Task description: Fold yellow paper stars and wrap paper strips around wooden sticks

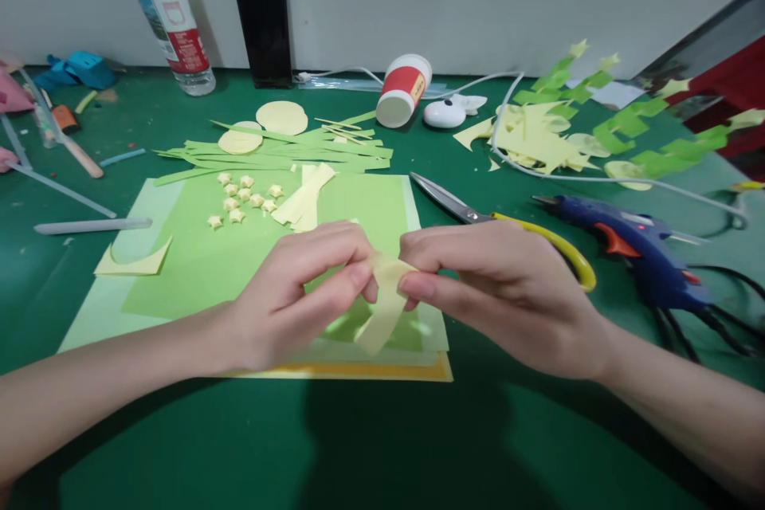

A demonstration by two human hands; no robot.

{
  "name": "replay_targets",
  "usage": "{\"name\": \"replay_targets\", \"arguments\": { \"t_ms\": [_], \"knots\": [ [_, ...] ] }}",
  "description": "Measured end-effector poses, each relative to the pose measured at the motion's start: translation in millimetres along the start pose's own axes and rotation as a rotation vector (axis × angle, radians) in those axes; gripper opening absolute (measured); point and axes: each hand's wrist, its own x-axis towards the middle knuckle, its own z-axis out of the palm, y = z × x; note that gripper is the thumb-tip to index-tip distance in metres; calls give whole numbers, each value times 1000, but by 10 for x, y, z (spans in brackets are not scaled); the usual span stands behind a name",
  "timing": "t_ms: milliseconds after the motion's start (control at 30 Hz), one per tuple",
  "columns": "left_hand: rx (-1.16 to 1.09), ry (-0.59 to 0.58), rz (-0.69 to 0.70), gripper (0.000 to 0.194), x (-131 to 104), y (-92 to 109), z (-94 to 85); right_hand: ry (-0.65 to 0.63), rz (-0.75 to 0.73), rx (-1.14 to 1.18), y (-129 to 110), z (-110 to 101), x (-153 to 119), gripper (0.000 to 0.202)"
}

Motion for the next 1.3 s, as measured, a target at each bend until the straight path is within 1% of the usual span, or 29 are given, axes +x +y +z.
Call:
{"name": "replay_targets", "arguments": {
  "t_ms": [100, 167, 267, 300, 333, 400, 433, 500, 567, 633, 733, 833, 900, 1067, 1200, 1300],
  "knots": [
    [33, -18, -12, 27, -8, -20, -8, -7, 99, 121, 0, 17, -2, 24],
    [57, -18, 0, 28, -5, -32, -7, 13, 163, 183, -2, 28, -1, 25],
    [164, 61, 82, 13, 14, -59, 13, 61, 250, 329, -6, 39, 2, 27],
    [204, 91, 109, 12, 22, -70, 23, 70, 271, 367, -8, 41, 3, 27],
    [229, 109, 125, 19, 30, -81, 33, 75, 283, 379, -10, 43, 3, 27],
    [222, 114, 119, 30, 39, -99, 51, 81, 272, 306, -16, 45, 5, 27],
    [198, 106, 110, 31, 41, -105, 57, 77, 258, 232, -19, 46, 8, 28],
    [147, 105, 97, 22, 37, -103, 61, 51, 235, 84, -21, 46, 18, 29],
    [102, 122, 84, 11, 30, -86, 58, 20, 215, -13, -17, 41, 31, 29],
    [54, 145, 46, 8, 26, -57, 52, 16, 168, -28, -6, 34, 40, 29],
    [-79, 179, -74, 8, 31, -9, 50, 50, 73, -10, 12, 27, 43, 28],
    [-223, 204, -196, 7, 38, 24, 60, 65, 46, -89, 18, 43, 44, 19],
    [-278, 219, -242, 9, 40, 30, 68, 60, 34, -132, 9, 61, 44, 15],
    [-365, 249, -308, 9, 40, 19, 83, 61, 18, -170, -29, 93, 31, 16],
    [-376, 252, -357, 11, 41, 29, 89, 83, 27, -183, -33, 95, 17, 19],
    [-391, 240, -371, 11, 41, 49, 92, 64, 39, -167, -29, 86, 14, 24]
  ]
}}
